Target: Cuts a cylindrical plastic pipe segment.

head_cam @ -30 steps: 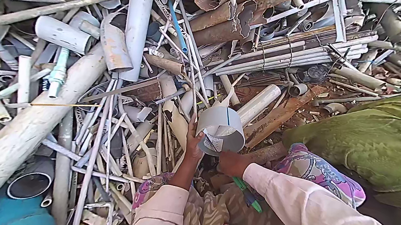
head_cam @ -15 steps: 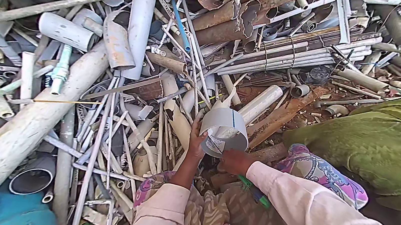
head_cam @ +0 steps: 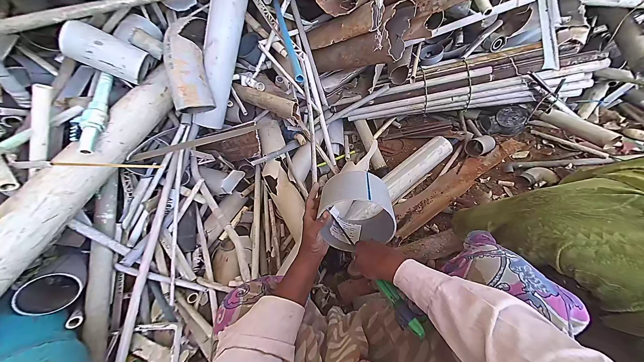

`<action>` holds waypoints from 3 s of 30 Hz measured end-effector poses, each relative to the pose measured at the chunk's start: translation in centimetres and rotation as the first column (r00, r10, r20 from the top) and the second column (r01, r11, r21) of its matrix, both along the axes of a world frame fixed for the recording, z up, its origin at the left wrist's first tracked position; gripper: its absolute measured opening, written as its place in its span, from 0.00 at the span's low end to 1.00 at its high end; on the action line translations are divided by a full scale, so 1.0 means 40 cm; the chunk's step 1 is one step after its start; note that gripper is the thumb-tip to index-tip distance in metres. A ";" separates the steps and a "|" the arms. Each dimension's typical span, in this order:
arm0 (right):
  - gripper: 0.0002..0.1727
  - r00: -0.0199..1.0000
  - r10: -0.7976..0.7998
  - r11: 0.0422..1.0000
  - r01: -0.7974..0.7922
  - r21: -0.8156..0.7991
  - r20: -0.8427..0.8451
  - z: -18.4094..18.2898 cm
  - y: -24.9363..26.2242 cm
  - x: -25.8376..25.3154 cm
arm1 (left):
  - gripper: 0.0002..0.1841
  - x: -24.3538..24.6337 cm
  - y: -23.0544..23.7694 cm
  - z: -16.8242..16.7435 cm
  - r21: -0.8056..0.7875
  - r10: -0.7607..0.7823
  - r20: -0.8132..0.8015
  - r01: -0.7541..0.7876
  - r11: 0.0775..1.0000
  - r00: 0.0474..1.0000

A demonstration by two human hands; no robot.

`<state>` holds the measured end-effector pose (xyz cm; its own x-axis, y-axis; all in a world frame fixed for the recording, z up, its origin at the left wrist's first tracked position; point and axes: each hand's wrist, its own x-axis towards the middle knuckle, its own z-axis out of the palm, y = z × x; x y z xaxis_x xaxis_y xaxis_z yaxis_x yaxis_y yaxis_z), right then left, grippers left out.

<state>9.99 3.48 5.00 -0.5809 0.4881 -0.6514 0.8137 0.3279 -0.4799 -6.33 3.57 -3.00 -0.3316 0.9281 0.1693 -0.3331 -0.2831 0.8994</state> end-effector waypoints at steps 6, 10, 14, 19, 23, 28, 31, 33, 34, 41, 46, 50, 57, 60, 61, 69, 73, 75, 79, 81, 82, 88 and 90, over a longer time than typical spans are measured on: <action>0.15 0.998 -0.062 0.995 0.061 -0.084 -0.011 0.014 0.007 0.004 | 0.60 0.002 0.001 0.006 0.027 -0.001 0.045 -0.001 1.000 0.999; 0.16 1.000 -0.001 1.000 0.001 -0.029 0.003 0.011 0.010 0.005 | 0.60 0.001 0.002 0.009 0.002 0.000 0.038 0.000 1.000 0.999; 0.18 0.997 0.052 0.997 -0.056 0.057 0.065 0.018 0.000 0.006 | 0.59 0.002 0.001 0.012 -0.012 -0.046 -0.035 0.046 0.999 0.998; 0.18 0.992 0.055 0.989 -0.069 0.128 0.115 0.025 -0.014 0.009 | 0.60 0.003 -0.008 0.011 -0.061 -0.134 -0.258 0.122 0.991 0.957; 0.17 0.992 0.034 0.994 -0.047 0.103 0.123 0.026 -0.019 0.008 | 0.59 0.013 -0.009 -0.002 -0.068 -0.125 -0.281 0.110 0.992 0.951; 0.18 1.000 0.005 1.000 -0.006 0.031 0.026 0.011 -0.016 0.002 | 0.57 0.013 0.000 0.000 -0.012 -0.048 -0.116 0.047 0.999 0.992; 0.18 0.998 -0.024 1.000 0.024 -0.001 -0.053 -0.004 -0.008 -0.002 | 0.61 0.004 0.001 0.007 0.020 -0.024 -0.042 0.025 0.999 0.999; 0.18 0.995 -0.054 0.998 0.050 -0.042 -0.087 -0.010 -0.003 -0.006 | 0.62 0.000 0.000 0.010 0.021 -0.018 -0.039 0.019 1.000 0.999; 0.17 0.992 -0.071 0.996 0.065 -0.061 -0.100 -0.012 -0.002 -0.007 | 0.62 -0.001 0.000 0.010 0.022 -0.019 -0.038 0.019 1.000 0.999; 0.17 0.983 -0.147 0.984 0.134 -0.121 -0.110 -0.007 0.007 -0.008 | 0.64 0.000 0.003 0.020 0.012 0.014 -0.010 -0.013 1.000 1.000; 0.17 0.999 -0.008 1.000 0.008 0.005 -0.052 0.003 -0.001 -0.004 | 0.62 -0.011 0.005 0.023 0.010 0.006 -0.069 -0.005 1.000 0.998; 0.18 1.000 0.020 0.999 -0.019 0.046 -0.016 0.000 -0.005 0.000 | 0.62 -0.004 -0.002 0.018 0.013 -0.043 -0.134 0.045 0.999 0.990; 0.18 1.000 -0.014 1.000 0.014 0.027 -0.012 0.004 -0.002 0.002 | 0.66 0.000 -0.001 -0.005 0.097 -0.095 -0.160 0.111 0.989 0.983; 0.17 0.990 -0.099 0.994 0.093 -0.058 -0.105 -0.013 -0.003 -0.002 | 0.66 0.007 0.000 -0.002 0.099 -0.057 -0.137 0.071 0.993 0.989; 0.17 0.981 -0.146 0.986 0.134 -0.099 -0.130 -0.017 -0.005 -0.003 | 0.66 0.009 -0.001 0.001 0.101 -0.048 -0.128 0.061 0.993 0.991; 0.16 0.962 -0.180 0.981 0.159 -0.115 -0.203 -0.030 0.001 -0.011 | 0.65 -0.006 0.001 0.012 0.094 0.003 -0.051 0.002 0.996 0.999; 0.16 0.991 -0.056 0.998 0.054 -0.025 -0.125 -0.004 -0.001 -0.010 | 0.64 -0.017 0.005 0.017 0.088 0.012 -0.078 -0.005 0.996 0.997; 0.16 0.996 -0.024 1.000 0.023 -0.014 -0.083 0.002 -0.007 -0.007 | 0.62 -0.018 0.004 0.015 0.081 0.001 -0.107 0.008 0.997 0.994; 0.18 1.000 -0.004 1.000 0.004 0.008 -0.027 0.006 -0.009 -0.004 | 0.61 -0.011 -0.001 0.016 0.067 -0.041 -0.163 0.052 0.996 0.986; 0.19 1.000 0.015 1.000 -0.015 0.023 -0.007 0.005 -0.005 0.000 | 0.62 -0.010 -0.001 0.011 0.080 -0.067 -0.177 0.082 0.993 0.982; 0.19 1.000 0.022 0.999 -0.022 0.027 0.003 0.005 -0.004 0.001 | 0.62 -0.009 -0.001 0.008 0.084 -0.075 -0.177 0.091 0.992 0.981; 0.18 0.991 0.019 0.996 -0.031 0.090 0.129 0.026 -0.026 -0.002 | 0.60 0.005 0.000 0.001 0.050 -0.070 -0.154 0.078 0.996 0.986; 0.17 0.990 0.016 0.995 -0.030 0.100 0.137 0.021 -0.029 -0.004 | 0.61 0.007 0.002 0.001 0.048 -0.065 -0.142 0.073 0.996 0.988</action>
<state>9.85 2.31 5.85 -0.5022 0.5433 -0.6727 0.8608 0.3884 -0.3289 -6.06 3.63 -2.96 -0.2366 0.9364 0.2593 -0.2249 -0.3124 0.9229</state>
